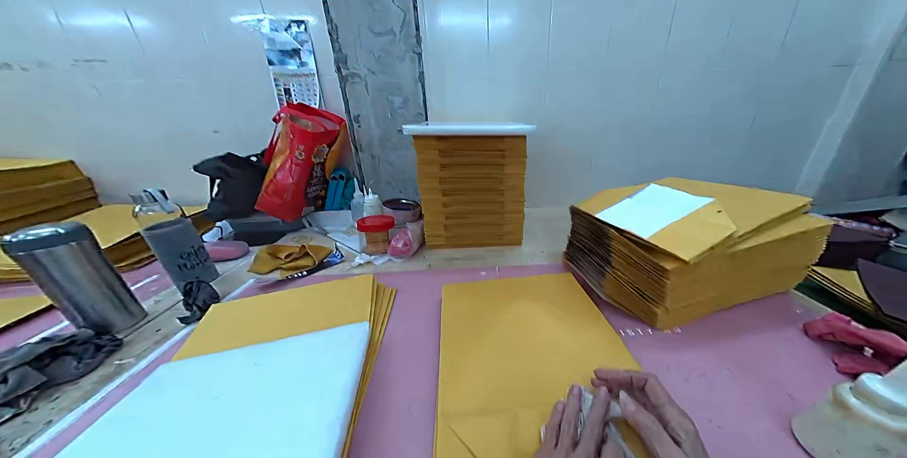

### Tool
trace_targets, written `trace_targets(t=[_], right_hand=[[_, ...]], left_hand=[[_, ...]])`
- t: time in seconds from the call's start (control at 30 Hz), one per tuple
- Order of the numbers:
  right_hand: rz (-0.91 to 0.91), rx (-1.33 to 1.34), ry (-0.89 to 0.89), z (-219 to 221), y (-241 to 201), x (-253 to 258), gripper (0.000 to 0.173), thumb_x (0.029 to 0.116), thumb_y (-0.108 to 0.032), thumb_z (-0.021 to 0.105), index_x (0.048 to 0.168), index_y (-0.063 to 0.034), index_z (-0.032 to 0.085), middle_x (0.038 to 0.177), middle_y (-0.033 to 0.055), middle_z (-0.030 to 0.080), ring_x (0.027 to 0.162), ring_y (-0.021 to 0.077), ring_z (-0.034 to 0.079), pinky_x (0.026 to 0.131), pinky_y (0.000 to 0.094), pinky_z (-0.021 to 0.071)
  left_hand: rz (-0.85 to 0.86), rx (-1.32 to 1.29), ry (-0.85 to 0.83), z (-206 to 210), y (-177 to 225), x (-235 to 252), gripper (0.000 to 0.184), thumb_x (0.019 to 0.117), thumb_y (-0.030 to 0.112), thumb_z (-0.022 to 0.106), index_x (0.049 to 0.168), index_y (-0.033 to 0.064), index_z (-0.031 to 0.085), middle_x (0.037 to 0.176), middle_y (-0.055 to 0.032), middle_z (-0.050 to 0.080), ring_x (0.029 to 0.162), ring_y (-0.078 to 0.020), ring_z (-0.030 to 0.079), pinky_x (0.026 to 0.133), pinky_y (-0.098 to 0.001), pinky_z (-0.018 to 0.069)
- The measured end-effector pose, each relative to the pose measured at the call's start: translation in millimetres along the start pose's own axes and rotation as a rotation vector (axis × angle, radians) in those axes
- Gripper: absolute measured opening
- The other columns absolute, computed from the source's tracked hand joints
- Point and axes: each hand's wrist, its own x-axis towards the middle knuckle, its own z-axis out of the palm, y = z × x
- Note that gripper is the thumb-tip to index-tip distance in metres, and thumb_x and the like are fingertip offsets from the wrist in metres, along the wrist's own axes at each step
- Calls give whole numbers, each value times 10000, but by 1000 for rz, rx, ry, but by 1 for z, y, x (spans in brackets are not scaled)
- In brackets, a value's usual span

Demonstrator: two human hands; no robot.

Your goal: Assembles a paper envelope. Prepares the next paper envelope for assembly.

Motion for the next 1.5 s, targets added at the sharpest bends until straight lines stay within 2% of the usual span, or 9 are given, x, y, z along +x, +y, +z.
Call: trace_targets(t=[0.2,0.37,0.57,0.7,0.77,1.03,1.13,1.33,1.5], right_hand=[[-42,-135,13,1,7,-4,519,1042,-312,411,1327,117,479,1270,160,649,1187,134,650,1017,296,539],[-31,-314,-53,6,-2,-6,586,1055,-448,394,1369,39,485,1327,120,644,1254,119,613,1040,289,505],[-66,-360,-75,12,-8,-6,630,1053,-514,404,1366,23,509,1329,143,640,1263,151,610,1015,286,507],[-54,-323,-91,10,-6,-7,642,1058,-521,384,1388,18,498,1340,113,640,1264,116,601,1036,286,499],[-51,-344,-95,8,-3,-6,653,1056,-540,357,1397,0,493,1336,84,644,1247,93,607,1021,290,515],[-59,-364,-76,4,1,-4,728,1043,-626,317,1372,3,478,1327,83,644,1260,90,607,1063,287,500],[-60,-397,-76,8,-3,-5,716,1049,-605,315,1364,14,489,1332,110,639,1274,107,599,1058,285,495],[-61,-406,-85,8,-5,-5,668,1066,-550,307,1356,22,497,1324,109,644,1259,101,603,1041,268,496],[-66,-431,-96,7,-6,-6,655,1073,-530,315,1349,30,515,1328,132,643,1263,120,605,1033,269,496]], left_hand=[[65,66,32,-1,-4,-5,288,928,-44,558,1197,-58,660,1424,-223,584,1325,-425,556,1049,-516,490],[43,314,123,-20,-6,-43,278,891,-46,567,1130,-38,710,1289,-199,682,1180,-381,673,903,-472,580],[17,408,91,-32,-3,-53,318,859,-50,549,1141,-61,695,1306,-218,670,1188,-414,661,931,-483,561],[-3,202,48,-9,1,-23,363,976,63,514,1295,-65,631,1405,-227,598,1331,-405,557,1055,-515,488],[13,155,32,-4,1,-14,374,972,40,533,1323,-61,616,1432,-227,577,1366,-387,527,1095,-497,457],[18,523,84,-40,-6,-71,374,859,-46,560,1205,-23,698,1303,-177,682,1200,-348,667,944,-422,563],[8,505,52,-40,-3,-67,415,828,-35,578,1227,-36,692,1325,-194,666,1228,-361,649,980,-438,542],[1,189,-114,-14,9,-14,415,1003,120,535,1377,-55,584,1494,-224,518,1424,-375,460,1146,-470,402],[52,318,19,-14,4,-30,401,906,-41,550,1293,-43,652,1409,-191,608,1315,-337,588,1027,-434,518]])
